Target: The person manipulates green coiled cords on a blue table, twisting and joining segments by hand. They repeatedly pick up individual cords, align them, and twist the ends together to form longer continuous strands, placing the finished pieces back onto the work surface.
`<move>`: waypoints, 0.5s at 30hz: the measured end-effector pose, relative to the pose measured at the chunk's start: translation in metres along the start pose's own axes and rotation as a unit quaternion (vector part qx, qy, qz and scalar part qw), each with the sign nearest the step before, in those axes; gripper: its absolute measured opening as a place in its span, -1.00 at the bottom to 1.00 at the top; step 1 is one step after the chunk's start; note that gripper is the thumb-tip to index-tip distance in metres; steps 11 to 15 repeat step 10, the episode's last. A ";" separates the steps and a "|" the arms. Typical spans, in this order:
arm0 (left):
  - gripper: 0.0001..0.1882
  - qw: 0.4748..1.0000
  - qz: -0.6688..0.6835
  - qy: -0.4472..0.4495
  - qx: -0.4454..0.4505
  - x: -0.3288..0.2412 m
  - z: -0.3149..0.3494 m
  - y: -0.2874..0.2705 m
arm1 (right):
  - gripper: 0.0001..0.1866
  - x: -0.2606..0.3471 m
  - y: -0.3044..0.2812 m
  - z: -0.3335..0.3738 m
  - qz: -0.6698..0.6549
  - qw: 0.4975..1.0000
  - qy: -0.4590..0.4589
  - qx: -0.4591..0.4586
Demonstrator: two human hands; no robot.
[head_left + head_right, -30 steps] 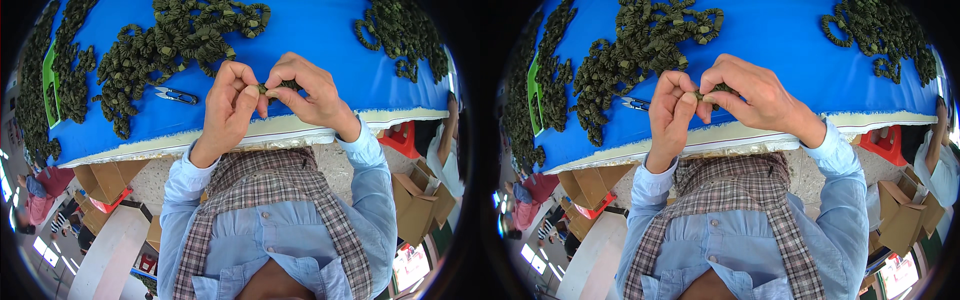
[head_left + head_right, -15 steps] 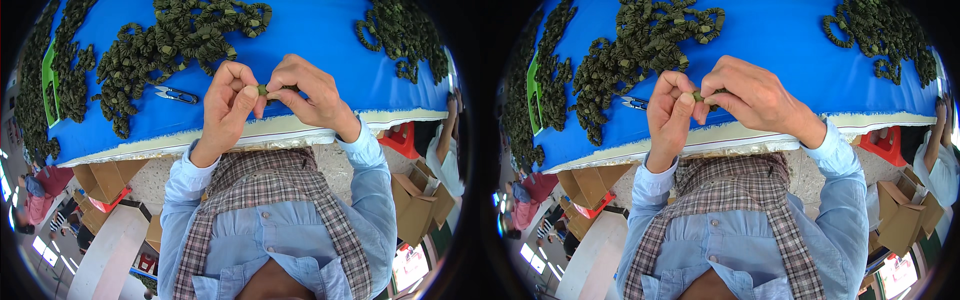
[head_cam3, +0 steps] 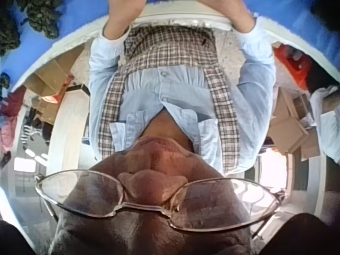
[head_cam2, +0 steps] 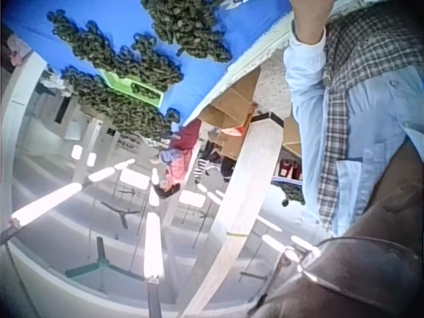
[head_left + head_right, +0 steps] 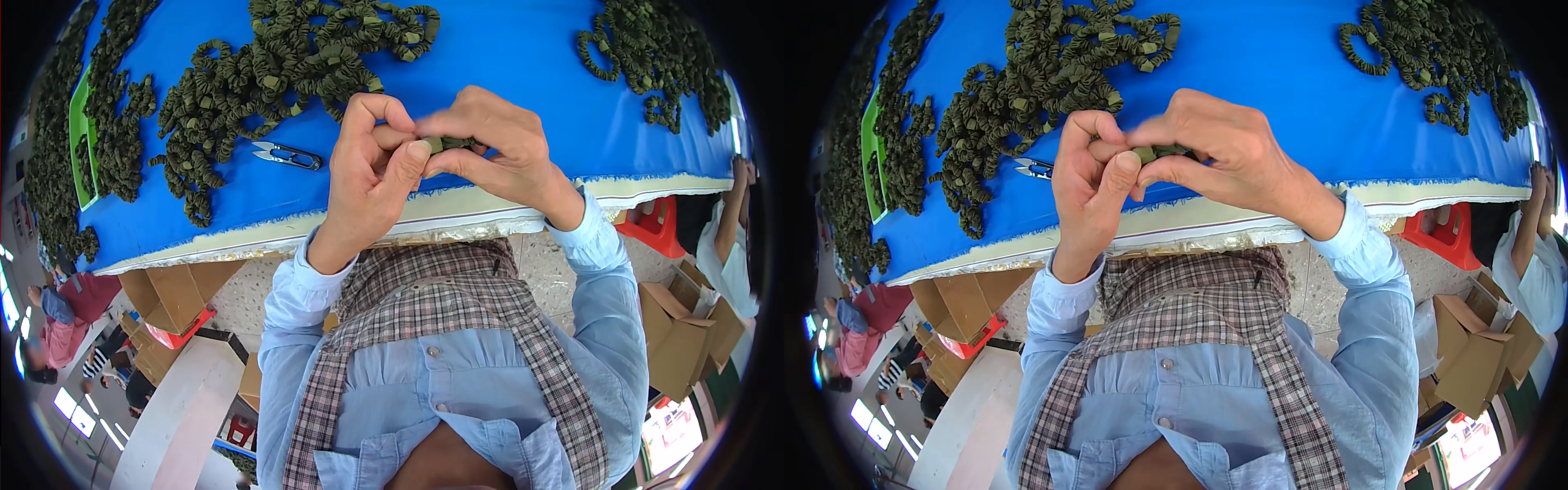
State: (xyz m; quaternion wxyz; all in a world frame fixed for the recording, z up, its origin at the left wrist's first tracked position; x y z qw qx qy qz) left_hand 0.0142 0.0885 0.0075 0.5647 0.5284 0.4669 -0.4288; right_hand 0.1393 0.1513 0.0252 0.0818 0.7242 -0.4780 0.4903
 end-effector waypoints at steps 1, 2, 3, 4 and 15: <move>-0.75 1.000 -0.012 0.007 -0.006 -0.001 0.000 0.000 | -0.71 0.000 0.000 0.000 -0.002 1.000 -0.010 -0.005; -0.75 1.000 -0.023 0.010 -0.004 -0.001 0.000 0.000 | -0.73 0.000 0.000 -0.001 -0.005 1.000 -0.002 -0.006; -0.75 0.999 -0.033 0.014 0.000 -0.001 0.000 -0.002 | -0.75 0.001 0.000 -0.001 -0.007 1.000 0.006 -0.008; -0.75 0.999 -0.043 0.018 0.003 -0.001 0.000 -0.002 | -0.77 0.002 -0.001 -0.002 -0.009 1.000 0.013 -0.009; -0.69 0.998 0.066 -0.005 0.012 0.005 0.001 -0.006 | -0.75 -0.002 -0.004 0.002 -0.027 0.998 0.044 0.027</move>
Point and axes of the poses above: each hand's wrist, its own z-axis away from the middle knuckle, its own y-axis out of the palm, x = y × z, the point moved 6 cm from there along -z, towards the middle knuckle, and after that the axes turned 1 degree about -z, right-handed, at the moved point
